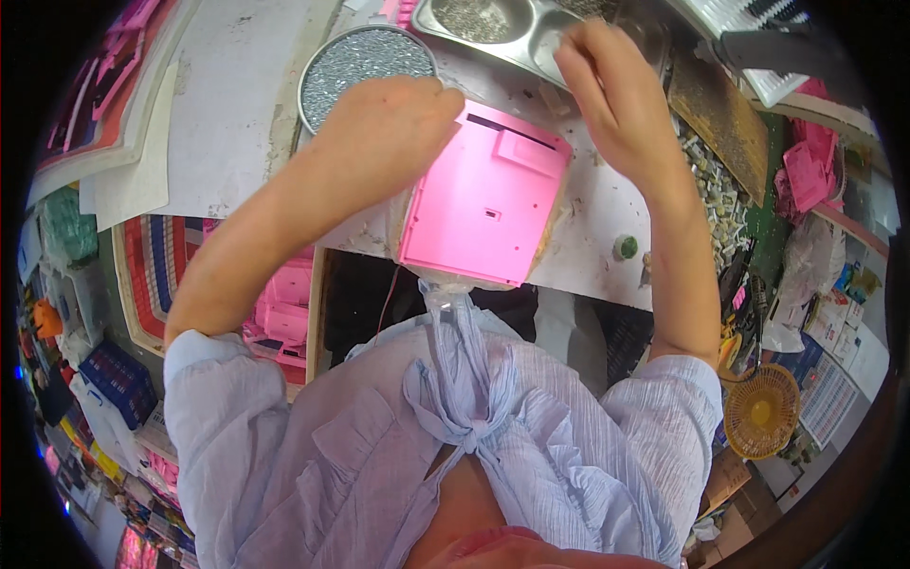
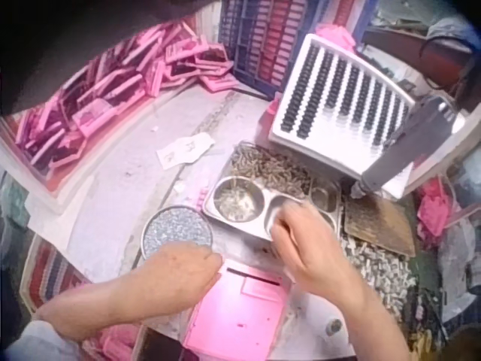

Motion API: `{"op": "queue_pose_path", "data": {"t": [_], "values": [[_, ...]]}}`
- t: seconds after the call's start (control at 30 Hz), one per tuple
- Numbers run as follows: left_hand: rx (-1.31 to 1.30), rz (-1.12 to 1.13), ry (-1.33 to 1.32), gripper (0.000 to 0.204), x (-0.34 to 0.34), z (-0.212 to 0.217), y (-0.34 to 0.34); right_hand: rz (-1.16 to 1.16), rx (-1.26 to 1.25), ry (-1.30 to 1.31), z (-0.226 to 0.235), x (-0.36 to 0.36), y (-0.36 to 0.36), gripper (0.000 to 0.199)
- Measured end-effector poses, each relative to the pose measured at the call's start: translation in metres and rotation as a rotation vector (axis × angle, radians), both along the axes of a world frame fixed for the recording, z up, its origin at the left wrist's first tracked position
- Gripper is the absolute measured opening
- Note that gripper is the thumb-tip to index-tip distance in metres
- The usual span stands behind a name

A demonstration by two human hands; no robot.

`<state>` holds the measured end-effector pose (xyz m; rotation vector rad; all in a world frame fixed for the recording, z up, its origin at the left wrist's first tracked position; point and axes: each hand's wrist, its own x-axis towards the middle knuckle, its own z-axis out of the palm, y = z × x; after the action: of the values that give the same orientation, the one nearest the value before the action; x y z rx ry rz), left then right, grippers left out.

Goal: Soldering wires and assembling electronic components into a pink toy casing.

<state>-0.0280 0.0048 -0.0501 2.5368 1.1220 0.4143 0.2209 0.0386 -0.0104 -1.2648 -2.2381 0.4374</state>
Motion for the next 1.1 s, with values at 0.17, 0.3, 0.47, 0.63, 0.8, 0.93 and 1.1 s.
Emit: {"op": "queue_pose_path", "data": {"t": [0.17, 0.3, 0.47, 0.63, 0.8, 0.93, 1.1], "values": [[-0.135, -0.060, 0.140, 0.020, 0.003, 0.021, 0.013, -0.123, -0.128, 0.080, -0.032, 0.047, -0.052, 0.013], [-0.187, -0.029, 0.172, 0.022, 0.006, 0.020, 0.015, -0.149, -0.139, 0.172, -0.057, 0.050, -0.061, 0.013], [-0.205, 0.036, 0.022, 0.022, 0.000, 0.008, 0.008, -0.115, -0.107, 0.144, -0.058, 0.039, -0.057, 0.013], [-0.271, 0.087, -0.167, 0.020, -0.007, 0.005, 0.004, 0.050, -0.060, 0.063, -0.057, 0.049, -0.047, 0.013], [-0.009, 0.000, -0.028, 0.017, 0.000, -0.002, -0.003, 0.048, -0.040, 0.070, -0.033, 0.050, -0.034, 0.014], [0.111, -0.063, 0.148, 0.018, 0.003, 0.000, -0.006, 0.147, 0.130, 0.019, -0.017, 0.024, -0.005, 0.016], [0.065, 0.162, 0.106, 0.019, -0.026, 0.023, 0.007, 0.386, 0.200, -0.138, -0.022, -0.064, 0.047, 0.012]]}}
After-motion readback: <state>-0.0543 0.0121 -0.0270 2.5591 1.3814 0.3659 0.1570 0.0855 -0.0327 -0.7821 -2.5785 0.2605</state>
